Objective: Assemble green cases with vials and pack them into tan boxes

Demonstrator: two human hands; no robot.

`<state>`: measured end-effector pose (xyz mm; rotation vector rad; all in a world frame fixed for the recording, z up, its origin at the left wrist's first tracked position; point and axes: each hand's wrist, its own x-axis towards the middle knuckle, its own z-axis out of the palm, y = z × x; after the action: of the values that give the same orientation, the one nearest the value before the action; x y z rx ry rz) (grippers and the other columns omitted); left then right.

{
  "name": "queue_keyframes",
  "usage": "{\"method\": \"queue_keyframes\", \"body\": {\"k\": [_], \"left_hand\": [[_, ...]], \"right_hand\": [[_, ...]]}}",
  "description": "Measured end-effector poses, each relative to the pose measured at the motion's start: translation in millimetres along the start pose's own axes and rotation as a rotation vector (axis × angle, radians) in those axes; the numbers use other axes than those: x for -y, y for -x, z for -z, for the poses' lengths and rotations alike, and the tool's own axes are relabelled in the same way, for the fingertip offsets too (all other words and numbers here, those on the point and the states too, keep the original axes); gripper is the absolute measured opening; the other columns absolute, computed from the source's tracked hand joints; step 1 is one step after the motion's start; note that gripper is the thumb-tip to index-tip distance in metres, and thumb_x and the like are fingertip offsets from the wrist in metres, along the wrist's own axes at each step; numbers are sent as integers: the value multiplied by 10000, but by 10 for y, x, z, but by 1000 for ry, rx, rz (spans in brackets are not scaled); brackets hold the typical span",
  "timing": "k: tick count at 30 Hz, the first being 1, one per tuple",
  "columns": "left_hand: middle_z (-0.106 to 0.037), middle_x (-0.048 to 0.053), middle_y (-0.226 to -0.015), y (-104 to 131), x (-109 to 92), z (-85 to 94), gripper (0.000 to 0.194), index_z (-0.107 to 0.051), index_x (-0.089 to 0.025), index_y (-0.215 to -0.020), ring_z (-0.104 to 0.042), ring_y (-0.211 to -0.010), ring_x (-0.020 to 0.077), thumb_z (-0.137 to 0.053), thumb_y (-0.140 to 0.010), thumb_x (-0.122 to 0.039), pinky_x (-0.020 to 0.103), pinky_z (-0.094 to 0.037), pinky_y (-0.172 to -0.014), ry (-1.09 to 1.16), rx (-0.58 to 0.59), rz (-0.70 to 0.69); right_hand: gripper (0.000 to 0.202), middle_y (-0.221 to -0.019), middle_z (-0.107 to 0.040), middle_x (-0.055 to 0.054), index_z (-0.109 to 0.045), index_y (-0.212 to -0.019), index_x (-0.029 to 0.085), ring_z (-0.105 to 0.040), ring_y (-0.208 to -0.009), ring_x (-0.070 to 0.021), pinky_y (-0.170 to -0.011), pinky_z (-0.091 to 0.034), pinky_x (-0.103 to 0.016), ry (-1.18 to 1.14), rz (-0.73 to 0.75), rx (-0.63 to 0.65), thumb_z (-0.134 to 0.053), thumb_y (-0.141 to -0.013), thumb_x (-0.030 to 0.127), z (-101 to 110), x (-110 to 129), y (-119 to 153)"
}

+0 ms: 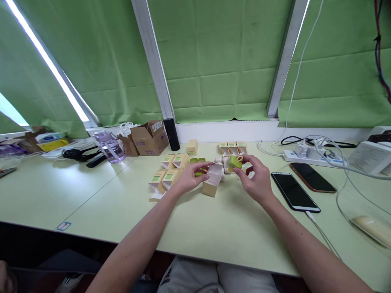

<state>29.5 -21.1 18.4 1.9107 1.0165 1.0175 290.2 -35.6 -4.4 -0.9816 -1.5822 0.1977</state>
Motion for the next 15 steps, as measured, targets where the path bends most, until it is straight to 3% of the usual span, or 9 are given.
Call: {"method": "queue_keyframes", "body": {"k": [7,15], "left_hand": [[-706,169,-1393,-8,17,-88,589,-733,-153,-1334,-685,-1210,321,-829,-756,-217,444,-569,-1024,121,39,49],[-733,149,-1328,-5,9,-200,582,-749,-157,-1282,-703,-1152,304,-851,-711,-210,427,-575,-991,168,41,62]], "right_hand": [[314,-1183,-728,-99,-645,-1217,250,-695,-977,-236,-604,-593,-308,-168,27,-84,-683,-934,378,-41,183,50],[330,-1274,-723,-113,-610,-1279,262,-710,-1030,-246,-617,-598,-308,-184,51,87,-638,-970,373,-156,241,171]]}}
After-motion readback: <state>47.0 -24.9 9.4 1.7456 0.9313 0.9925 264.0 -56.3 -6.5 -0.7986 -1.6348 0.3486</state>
